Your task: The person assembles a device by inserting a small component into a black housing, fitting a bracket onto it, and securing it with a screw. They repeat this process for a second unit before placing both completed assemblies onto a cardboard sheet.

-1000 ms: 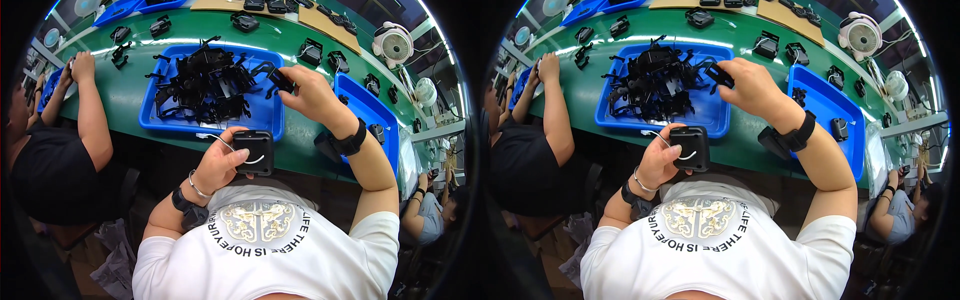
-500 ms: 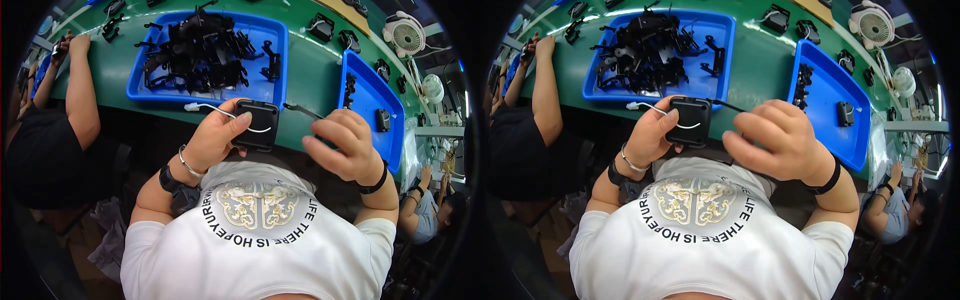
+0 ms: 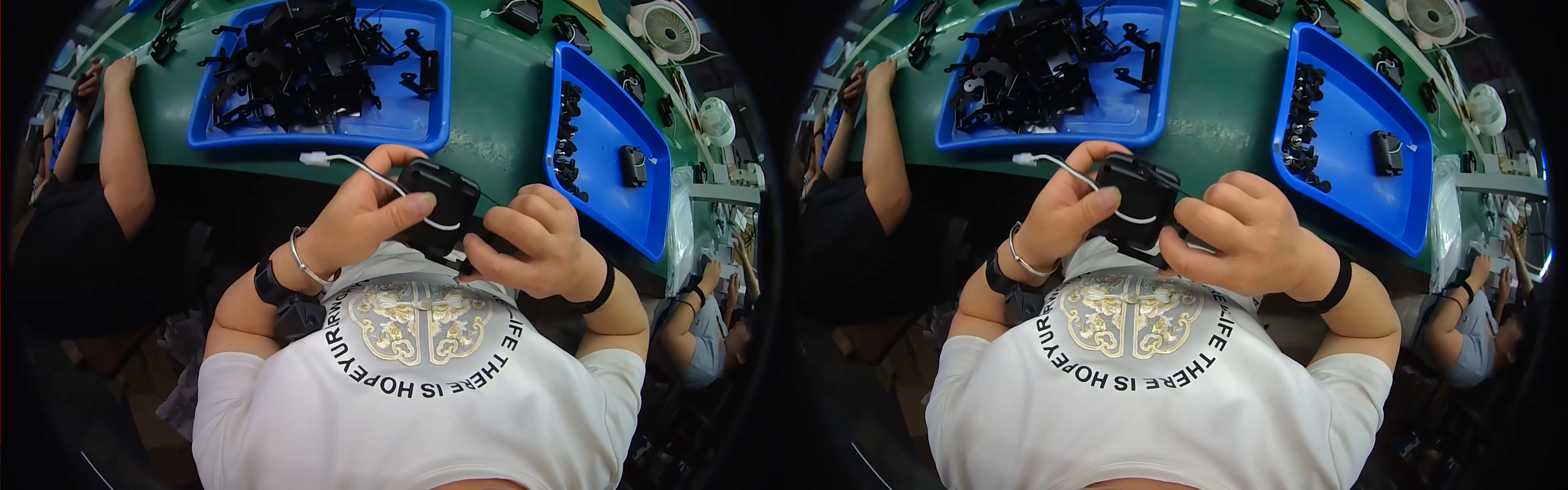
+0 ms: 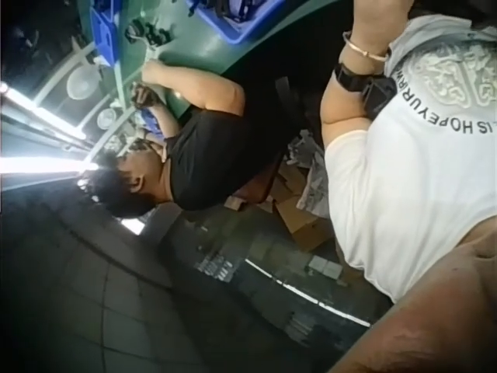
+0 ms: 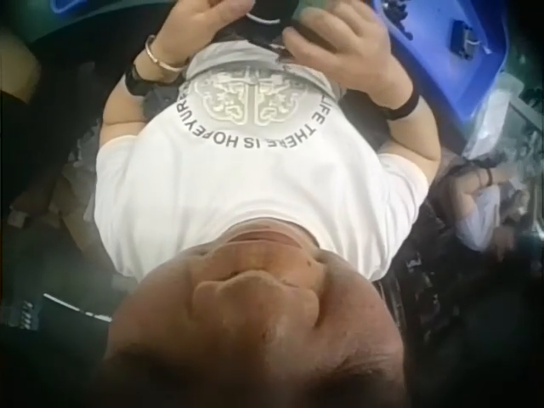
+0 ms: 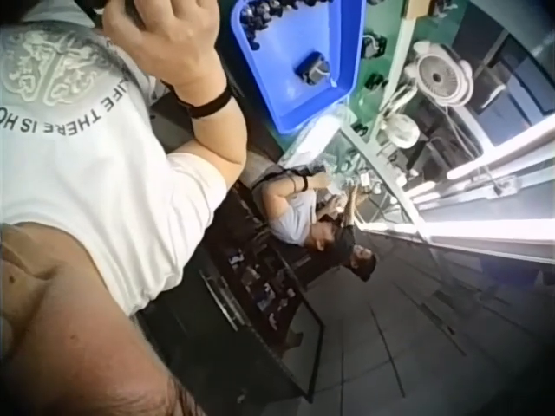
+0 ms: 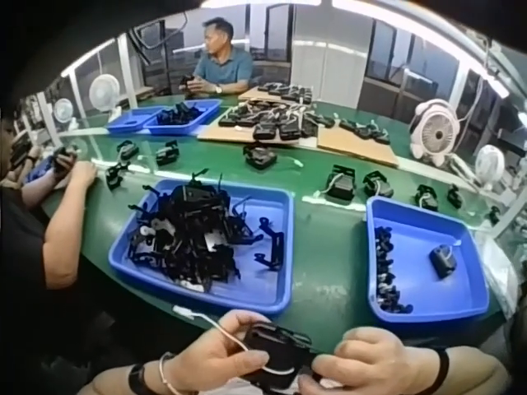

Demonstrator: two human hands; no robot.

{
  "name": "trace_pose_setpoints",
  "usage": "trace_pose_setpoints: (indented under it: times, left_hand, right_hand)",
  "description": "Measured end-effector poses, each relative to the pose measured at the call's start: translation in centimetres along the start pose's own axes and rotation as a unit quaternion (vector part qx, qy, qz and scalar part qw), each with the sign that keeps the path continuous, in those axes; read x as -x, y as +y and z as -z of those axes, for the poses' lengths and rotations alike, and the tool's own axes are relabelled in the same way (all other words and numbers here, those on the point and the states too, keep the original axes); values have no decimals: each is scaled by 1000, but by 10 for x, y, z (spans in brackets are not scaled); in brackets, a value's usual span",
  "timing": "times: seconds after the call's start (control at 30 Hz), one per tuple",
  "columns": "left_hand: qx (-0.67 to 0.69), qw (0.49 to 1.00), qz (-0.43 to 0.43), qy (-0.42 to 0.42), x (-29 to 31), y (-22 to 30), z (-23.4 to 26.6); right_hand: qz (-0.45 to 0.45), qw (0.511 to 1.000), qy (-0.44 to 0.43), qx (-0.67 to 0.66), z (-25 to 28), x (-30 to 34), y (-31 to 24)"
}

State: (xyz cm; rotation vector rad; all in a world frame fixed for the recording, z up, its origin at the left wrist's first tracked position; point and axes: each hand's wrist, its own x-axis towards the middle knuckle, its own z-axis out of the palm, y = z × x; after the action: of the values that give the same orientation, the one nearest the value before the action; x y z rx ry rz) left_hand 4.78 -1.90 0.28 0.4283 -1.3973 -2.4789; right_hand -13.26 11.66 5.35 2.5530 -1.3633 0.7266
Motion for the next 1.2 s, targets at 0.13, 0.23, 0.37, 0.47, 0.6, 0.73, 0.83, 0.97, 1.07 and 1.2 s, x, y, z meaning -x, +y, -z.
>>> trace_pose_setpoints:
  times: [0.13,0.23,0.37,0.47,0.6,0.73,0.83,0.97,1.07,1.2]
  left_hand:
    - [-23,999,-15,-31,0,1,12]
    - [18,999,4,-43,-3,1,15]
    - [123,992,9,-29,-7,0,9]
    - [174,984,-36,-12,-6,-1,1]
    - [166,986,-18,14,-7,2,2]
    - [131,991,-28,17,-5,-3,9]
    - [126,991,-51,16,-6,2,4]
    - [110,991,-62,53,-10,-4,-4]
    - [78,992,-57,85,-13,-5,-8]
    - [64,991,-64,102,-16,-4,-10]
  right_hand:
    - [-2,999,28,21,-11,-4,-4]
    - [-15,999,45,25,-16,-6,-6]
    - [-50,995,79,44,-19,-15,-9]
    - [-55,992,89,65,-25,-21,-10]
    - [-86,990,85,78,-29,-27,-16]
    - [-93,987,97,88,-33,-26,-17]
    - [-97,985,110,90,-37,-24,-17]
    - [-112,983,120,82,-41,-24,-17]
    - [-130,980,120,89,-40,-22,-18]
    - [-116,985,114,62,-34,-14,-14]
